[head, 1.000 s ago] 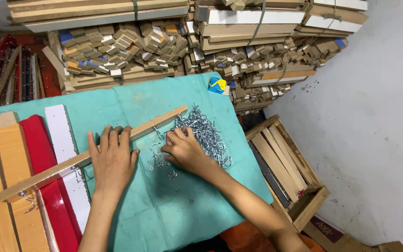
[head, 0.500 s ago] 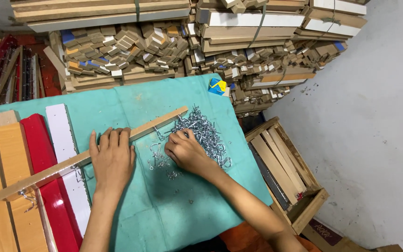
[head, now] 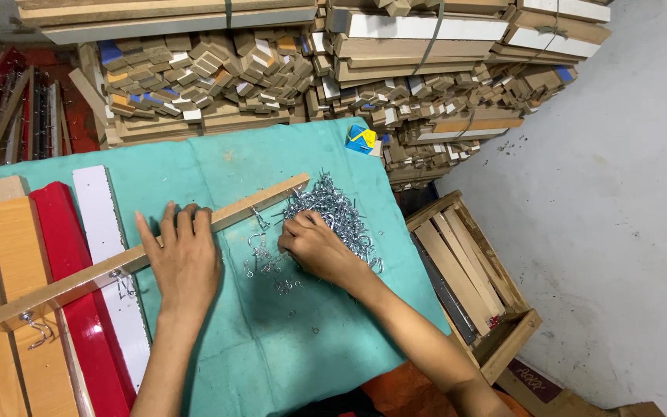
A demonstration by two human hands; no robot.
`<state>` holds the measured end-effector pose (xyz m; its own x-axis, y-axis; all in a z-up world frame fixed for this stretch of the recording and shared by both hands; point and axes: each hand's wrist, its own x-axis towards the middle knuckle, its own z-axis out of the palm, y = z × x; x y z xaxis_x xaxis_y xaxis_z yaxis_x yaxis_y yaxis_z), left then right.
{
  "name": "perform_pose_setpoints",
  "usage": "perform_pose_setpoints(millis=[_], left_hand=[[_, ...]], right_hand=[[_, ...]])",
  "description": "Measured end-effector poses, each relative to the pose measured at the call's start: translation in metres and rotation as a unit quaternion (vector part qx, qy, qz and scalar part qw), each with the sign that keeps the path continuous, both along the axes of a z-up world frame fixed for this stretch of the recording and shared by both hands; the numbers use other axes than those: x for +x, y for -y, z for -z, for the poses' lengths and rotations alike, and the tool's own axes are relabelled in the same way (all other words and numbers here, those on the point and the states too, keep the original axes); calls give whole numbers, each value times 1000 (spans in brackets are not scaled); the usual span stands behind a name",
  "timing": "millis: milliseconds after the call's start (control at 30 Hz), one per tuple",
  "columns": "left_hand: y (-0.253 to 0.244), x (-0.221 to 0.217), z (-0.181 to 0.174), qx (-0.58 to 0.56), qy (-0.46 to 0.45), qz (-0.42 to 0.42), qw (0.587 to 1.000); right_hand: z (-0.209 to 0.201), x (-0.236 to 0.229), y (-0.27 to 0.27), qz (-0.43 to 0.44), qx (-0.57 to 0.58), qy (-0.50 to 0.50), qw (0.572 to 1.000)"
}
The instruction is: Attaching metal clips to a wooden bar and placing the finished assembly into a crate
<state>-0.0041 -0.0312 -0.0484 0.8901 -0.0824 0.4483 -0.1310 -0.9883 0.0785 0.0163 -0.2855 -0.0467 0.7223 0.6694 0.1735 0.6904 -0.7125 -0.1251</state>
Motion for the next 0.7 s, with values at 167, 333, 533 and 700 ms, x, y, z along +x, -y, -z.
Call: perform_pose_setpoints(millis=[167, 333, 533, 700], left_hand=[[0, 2, -8, 16, 28, -3, 999], [-3, 7, -9, -12, 4, 2, 1000], [-10, 8, -11, 11, -2, -21, 1000], [-19, 11, -9, 28, 8, -29, 999]], right_hand=[[15, -1, 3, 42, -57, 82, 994], [3, -7, 0, 54, -43, 79, 994], [-33, -14, 1, 20, -12, -1, 1000], [-44, -18, 8, -10, -39, -23, 999]])
